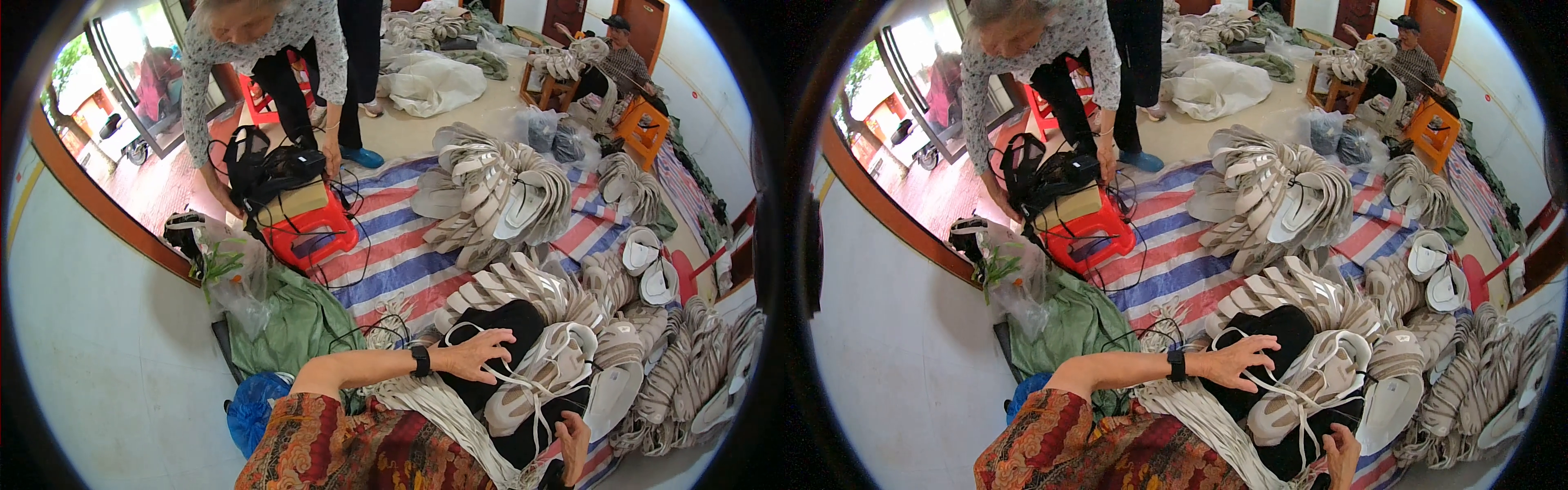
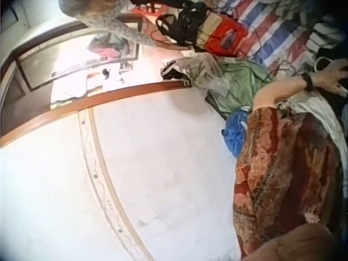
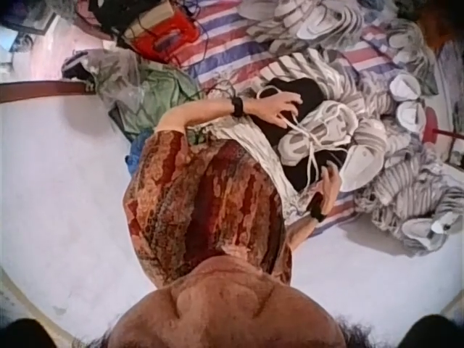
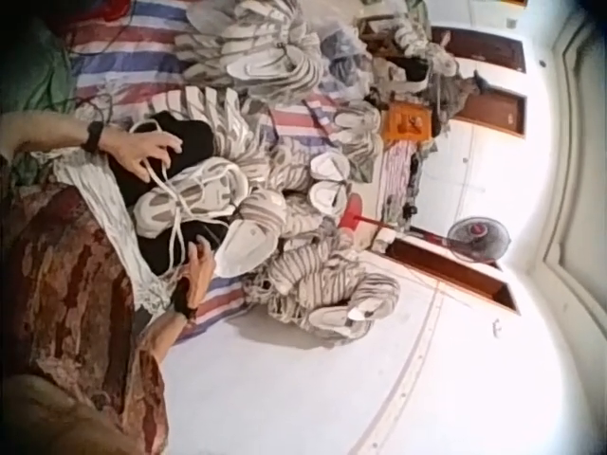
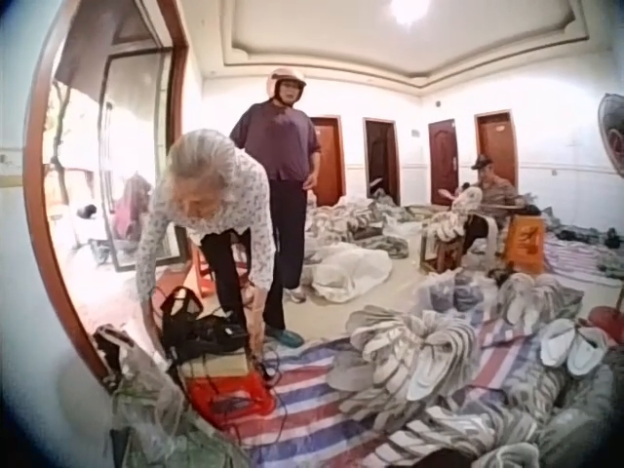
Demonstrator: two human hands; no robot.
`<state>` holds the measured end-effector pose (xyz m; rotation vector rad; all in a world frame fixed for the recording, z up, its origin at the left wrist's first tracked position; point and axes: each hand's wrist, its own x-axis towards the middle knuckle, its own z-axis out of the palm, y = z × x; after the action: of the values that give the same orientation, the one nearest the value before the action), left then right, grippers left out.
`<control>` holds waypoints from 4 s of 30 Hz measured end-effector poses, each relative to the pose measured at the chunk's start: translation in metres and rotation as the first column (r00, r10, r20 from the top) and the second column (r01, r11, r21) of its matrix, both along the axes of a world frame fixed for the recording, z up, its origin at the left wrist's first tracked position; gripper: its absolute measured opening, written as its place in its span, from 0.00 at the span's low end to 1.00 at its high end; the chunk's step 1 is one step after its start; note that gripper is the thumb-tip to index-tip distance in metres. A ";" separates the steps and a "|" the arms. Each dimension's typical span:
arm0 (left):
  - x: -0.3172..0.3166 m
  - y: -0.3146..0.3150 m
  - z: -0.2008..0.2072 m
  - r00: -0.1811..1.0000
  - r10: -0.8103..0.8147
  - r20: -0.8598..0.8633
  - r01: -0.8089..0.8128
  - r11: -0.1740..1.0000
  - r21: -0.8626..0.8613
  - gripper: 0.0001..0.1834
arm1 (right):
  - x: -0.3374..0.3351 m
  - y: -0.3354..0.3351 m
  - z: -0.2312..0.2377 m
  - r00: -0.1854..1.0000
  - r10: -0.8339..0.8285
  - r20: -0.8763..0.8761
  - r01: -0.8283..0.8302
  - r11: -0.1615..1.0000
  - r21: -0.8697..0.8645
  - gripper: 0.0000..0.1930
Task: Threading white laces or components into shoe uppers.
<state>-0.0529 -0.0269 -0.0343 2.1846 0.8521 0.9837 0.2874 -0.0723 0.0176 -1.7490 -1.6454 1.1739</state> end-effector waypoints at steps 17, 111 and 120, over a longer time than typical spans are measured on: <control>0.000 0.018 0.058 0.965 0.259 -0.032 -0.255 0.962 0.097 0.12 | -0.001 -0.019 0.008 0.989 0.073 0.128 -0.111 0.938 0.327 0.13; 0.081 0.033 0.140 0.952 0.003 0.306 0.140 0.886 -0.442 0.07 | -0.107 0.021 0.090 0.721 -0.030 -0.692 0.341 0.884 0.318 0.07; 0.092 0.039 0.154 0.962 0.115 0.248 -0.095 0.991 -0.089 0.07 | -0.117 0.059 0.073 0.685 -0.051 -0.727 0.411 0.851 0.328 0.09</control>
<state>0.0394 0.0125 0.1192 1.9149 0.8753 1.2305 0.1705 -0.0133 0.0905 -0.9720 -1.0570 1.0106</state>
